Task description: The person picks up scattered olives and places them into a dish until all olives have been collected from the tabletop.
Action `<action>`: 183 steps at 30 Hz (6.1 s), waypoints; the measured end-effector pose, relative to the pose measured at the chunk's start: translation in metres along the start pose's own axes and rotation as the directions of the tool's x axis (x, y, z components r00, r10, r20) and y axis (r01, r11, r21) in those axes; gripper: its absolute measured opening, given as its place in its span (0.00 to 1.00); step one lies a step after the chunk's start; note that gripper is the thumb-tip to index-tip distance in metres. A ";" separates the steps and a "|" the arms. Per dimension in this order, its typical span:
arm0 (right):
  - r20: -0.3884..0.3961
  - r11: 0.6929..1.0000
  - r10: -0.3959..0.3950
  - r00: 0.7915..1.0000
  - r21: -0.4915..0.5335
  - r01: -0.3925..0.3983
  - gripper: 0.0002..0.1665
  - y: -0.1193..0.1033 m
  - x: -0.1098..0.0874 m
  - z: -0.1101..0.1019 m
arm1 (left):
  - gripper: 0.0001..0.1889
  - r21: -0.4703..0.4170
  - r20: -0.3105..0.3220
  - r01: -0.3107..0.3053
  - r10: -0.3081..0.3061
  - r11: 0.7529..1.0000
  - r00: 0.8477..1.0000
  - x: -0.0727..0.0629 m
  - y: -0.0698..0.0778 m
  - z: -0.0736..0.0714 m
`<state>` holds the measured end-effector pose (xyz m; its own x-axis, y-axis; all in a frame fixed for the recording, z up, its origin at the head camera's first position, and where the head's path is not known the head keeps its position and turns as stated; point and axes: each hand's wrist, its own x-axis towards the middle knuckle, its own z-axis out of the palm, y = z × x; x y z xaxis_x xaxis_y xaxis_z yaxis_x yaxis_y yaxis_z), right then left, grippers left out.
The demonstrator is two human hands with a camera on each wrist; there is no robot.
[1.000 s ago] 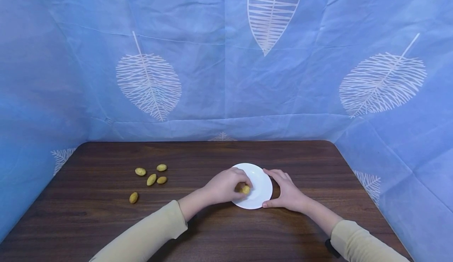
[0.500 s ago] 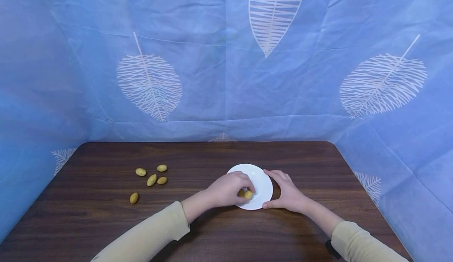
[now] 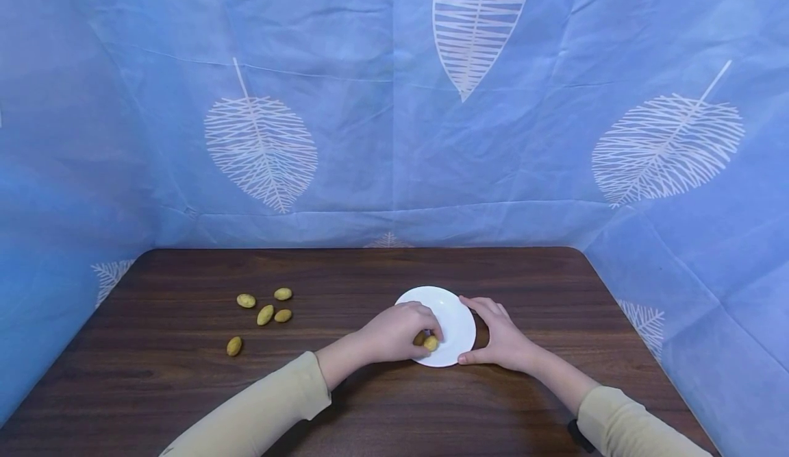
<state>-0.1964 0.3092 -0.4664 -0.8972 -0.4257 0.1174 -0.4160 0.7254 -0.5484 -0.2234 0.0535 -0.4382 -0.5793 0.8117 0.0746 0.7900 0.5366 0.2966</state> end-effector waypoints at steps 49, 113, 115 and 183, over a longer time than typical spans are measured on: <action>0.004 1.000 0.007 1.000 -0.004 -0.007 0.64 -0.001 0.001 -0.001 | 0.13 -0.175 -0.263 0.271 -0.310 0.947 0.914 -0.097 -0.089 -0.071; 0.005 1.000 0.020 1.000 0.000 -0.020 0.64 0.002 0.001 0.000 | 0.09 -0.237 -0.109 0.551 -0.585 0.800 0.804 -0.168 -0.168 -0.061; 0.005 1.000 0.019 1.000 0.002 -0.019 0.64 0.001 0.001 0.000 | 0.09 -0.238 -0.104 0.552 -0.586 0.799 0.804 -0.169 -0.168 -0.061; -0.003 1.000 0.007 1.000 -0.010 -0.007 0.64 0.001 0.001 0.000 | 0.12 -0.274 -0.200 0.206 -0.265 0.940 0.943 -0.044 -0.063 -0.039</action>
<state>-0.1978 0.3093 -0.4670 -0.9005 -0.4192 0.1158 -0.4111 0.7335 -0.5413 -0.2558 -0.0247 -0.4232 -0.7961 0.5770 0.1825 0.5679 0.6083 0.5545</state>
